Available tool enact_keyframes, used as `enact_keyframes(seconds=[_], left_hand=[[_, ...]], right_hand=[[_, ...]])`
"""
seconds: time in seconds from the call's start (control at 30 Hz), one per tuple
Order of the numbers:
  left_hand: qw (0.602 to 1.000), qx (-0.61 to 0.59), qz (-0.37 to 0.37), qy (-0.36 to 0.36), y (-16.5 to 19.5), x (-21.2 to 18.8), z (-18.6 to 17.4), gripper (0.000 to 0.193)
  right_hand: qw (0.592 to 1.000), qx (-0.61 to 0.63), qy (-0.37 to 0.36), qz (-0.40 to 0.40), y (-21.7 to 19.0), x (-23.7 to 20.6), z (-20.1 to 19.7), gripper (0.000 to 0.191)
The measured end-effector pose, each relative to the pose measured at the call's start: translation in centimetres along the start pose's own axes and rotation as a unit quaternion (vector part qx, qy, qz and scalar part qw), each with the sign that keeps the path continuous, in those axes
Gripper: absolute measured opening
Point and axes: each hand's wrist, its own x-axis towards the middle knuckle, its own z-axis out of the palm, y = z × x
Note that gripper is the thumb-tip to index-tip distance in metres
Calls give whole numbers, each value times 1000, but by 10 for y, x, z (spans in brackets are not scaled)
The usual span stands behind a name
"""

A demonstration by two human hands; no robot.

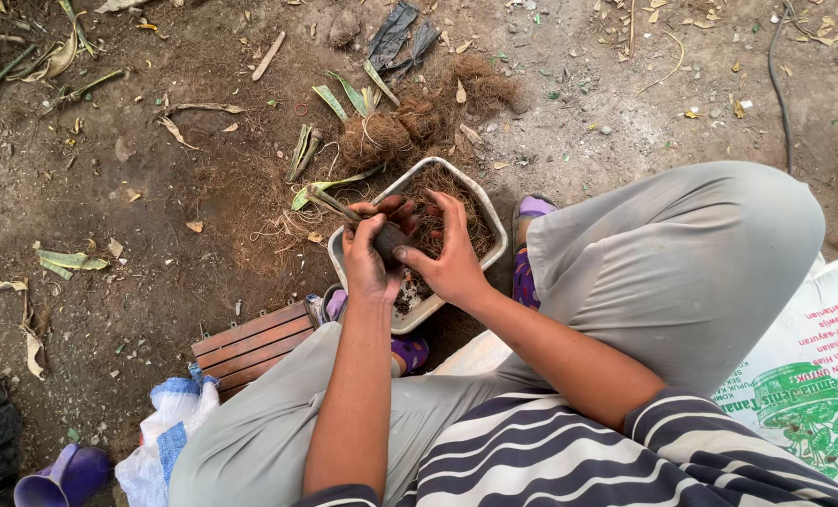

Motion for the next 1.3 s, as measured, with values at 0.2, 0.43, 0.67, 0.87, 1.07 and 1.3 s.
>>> enact_keyframes(seconds=[0.2,0.43,0.67,0.87,1.07,1.3], left_hand=[[1000,-13,9,6,-5,10,-6,21],[999,9,44,4,-2,5,8,24],[999,23,11,-23,1,9,7,23],[998,-51,-21,-21,-4,8,-3,20],[999,6,-23,30,-4,4,3,12],[998,-37,-32,-29,-5,0,-1,23]], right_hand=[[999,-31,9,-23,2,4,2,92],[1000,2,-8,5,13,5,6,90],[995,98,18,24,11,15,2,90],[1000,25,-8,1,1,8,4,93],[998,-22,24,-61,-1,0,3,83],[982,-64,54,-169,-3,-7,2,53]])
